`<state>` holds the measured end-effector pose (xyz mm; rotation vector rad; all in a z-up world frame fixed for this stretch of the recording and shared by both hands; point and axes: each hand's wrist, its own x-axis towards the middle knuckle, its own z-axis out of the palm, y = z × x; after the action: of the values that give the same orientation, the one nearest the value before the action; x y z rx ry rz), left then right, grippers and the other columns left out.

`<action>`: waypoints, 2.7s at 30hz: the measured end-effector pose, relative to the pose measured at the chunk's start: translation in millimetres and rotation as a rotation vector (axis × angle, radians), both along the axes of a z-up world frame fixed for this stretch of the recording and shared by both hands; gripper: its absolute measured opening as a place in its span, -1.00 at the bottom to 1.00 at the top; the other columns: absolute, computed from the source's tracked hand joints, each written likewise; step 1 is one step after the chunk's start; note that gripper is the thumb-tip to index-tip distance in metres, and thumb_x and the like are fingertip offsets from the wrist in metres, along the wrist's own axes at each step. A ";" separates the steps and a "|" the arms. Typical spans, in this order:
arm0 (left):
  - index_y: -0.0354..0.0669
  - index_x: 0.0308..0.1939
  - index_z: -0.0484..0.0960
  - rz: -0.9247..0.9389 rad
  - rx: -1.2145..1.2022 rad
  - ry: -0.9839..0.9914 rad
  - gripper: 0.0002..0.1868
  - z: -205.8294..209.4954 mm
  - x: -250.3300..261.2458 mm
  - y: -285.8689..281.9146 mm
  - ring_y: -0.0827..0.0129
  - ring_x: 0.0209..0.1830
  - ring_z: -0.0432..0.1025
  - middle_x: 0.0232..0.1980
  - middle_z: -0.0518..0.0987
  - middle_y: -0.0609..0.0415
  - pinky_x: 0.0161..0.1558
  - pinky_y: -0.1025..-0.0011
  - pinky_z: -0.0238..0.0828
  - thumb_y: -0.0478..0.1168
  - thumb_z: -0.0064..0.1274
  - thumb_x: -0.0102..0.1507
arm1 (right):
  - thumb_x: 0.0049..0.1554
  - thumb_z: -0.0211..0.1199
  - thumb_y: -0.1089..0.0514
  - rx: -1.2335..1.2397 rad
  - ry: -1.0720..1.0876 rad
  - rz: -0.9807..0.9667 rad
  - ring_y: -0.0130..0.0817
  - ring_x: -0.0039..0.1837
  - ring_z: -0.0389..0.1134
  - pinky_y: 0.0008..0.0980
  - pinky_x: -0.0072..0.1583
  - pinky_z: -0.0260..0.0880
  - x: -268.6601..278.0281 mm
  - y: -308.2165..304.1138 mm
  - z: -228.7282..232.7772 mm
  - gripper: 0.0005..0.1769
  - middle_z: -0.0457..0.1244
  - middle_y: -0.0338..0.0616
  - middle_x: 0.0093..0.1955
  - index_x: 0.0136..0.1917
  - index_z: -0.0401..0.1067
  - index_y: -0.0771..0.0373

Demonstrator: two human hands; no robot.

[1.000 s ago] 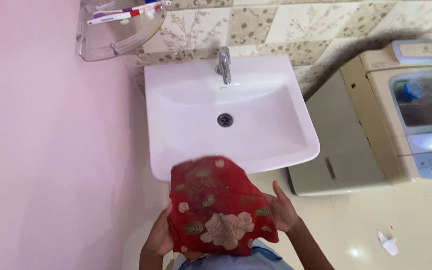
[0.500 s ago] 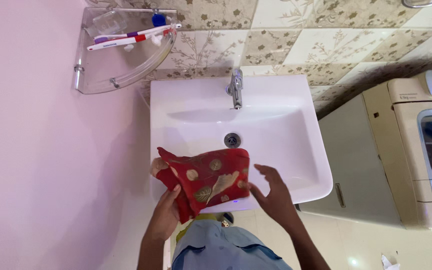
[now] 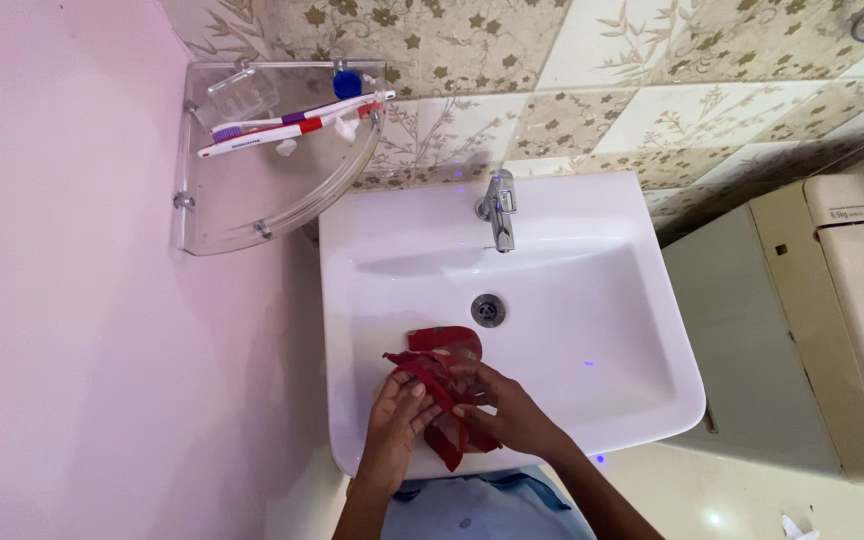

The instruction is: The person wipes a faucet using a piece of cloth.

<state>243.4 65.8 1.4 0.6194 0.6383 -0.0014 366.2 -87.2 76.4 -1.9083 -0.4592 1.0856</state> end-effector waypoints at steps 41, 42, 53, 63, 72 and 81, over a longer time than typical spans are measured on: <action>-0.43 0.42 0.32 -0.174 -0.428 -0.429 0.12 -50.0 -0.9 109.6 -0.11 0.27 0.39 0.32 0.51 -0.31 0.24 -0.11 0.30 0.59 -0.22 0.28 | 0.18 0.03 -0.35 0.220 0.763 -0.392 -0.15 0.35 0.33 0.03 0.40 0.30 107.2 -91.2 -44.6 -0.25 0.31 -0.04 0.32 0.41 0.27 0.23; -0.39 0.41 0.34 -0.306 -0.143 -0.222 -0.04 -47.0 -2.4 108.7 -0.25 0.14 0.40 0.22 0.53 -0.40 0.14 -0.24 0.25 0.41 -0.05 0.29 | 0.25 0.09 -0.28 0.166 0.628 -0.327 -0.14 0.31 0.36 0.03 0.39 0.34 113.9 -92.0 -41.7 -0.31 0.33 0.02 0.27 0.36 0.30 0.32; -0.13 0.29 0.34 -0.273 0.576 -0.017 -0.34 -37.6 54.8 95.8 0.56 0.09 0.43 0.13 0.57 0.17 0.16 0.42 0.33 -0.17 0.23 0.14 | 0.35 0.21 0.01 0.062 -0.049 -0.392 -0.44 -0.10 0.26 -0.34 0.05 0.35 175.9 -123.2 7.1 -0.63 0.34 -0.19 -0.18 0.07 0.56 0.41; -0.14 0.48 0.26 0.049 0.358 -0.045 -0.34 5.3 86.5 98.0 0.48 0.10 0.50 0.10 0.59 0.07 0.22 0.36 0.40 -0.20 0.09 0.31 | 0.28 0.22 0.12 0.246 0.057 -0.636 -0.50 -0.10 0.39 -0.37 0.06 0.42 199.0 -124.3 36.9 -0.81 0.39 -0.22 -0.12 -0.01 0.53 0.29; -0.21 0.38 0.46 0.077 0.703 0.072 -0.46 54.8 86.3 90.5 0.44 -0.12 0.57 -0.02 0.65 -0.01 -0.07 0.45 0.56 -0.25 0.13 0.30 | 0.12 0.37 0.17 0.023 -0.058 -0.719 -0.44 -0.13 0.37 -0.34 0.02 0.40 199.5 -122.3 35.1 -0.47 0.40 -0.05 -0.16 0.31 0.28 0.26; -0.06 0.15 0.67 -0.035 1.117 0.153 -0.55 72.7 57.3 84.0 0.42 -0.02 0.63 0.03 0.72 0.05 0.04 0.45 0.55 -0.21 0.28 0.16 | -0.03 0.34 0.48 0.237 -0.150 -0.288 -0.44 0.13 0.30 -0.35 0.15 0.40 190.9 -117.3 54.2 -0.12 0.23 -0.15 0.08 0.52 0.16 0.24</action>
<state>300.7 149.8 74.1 1.7193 0.7520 0.2947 557.0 -204.5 130.7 -1.7850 -0.3641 0.6737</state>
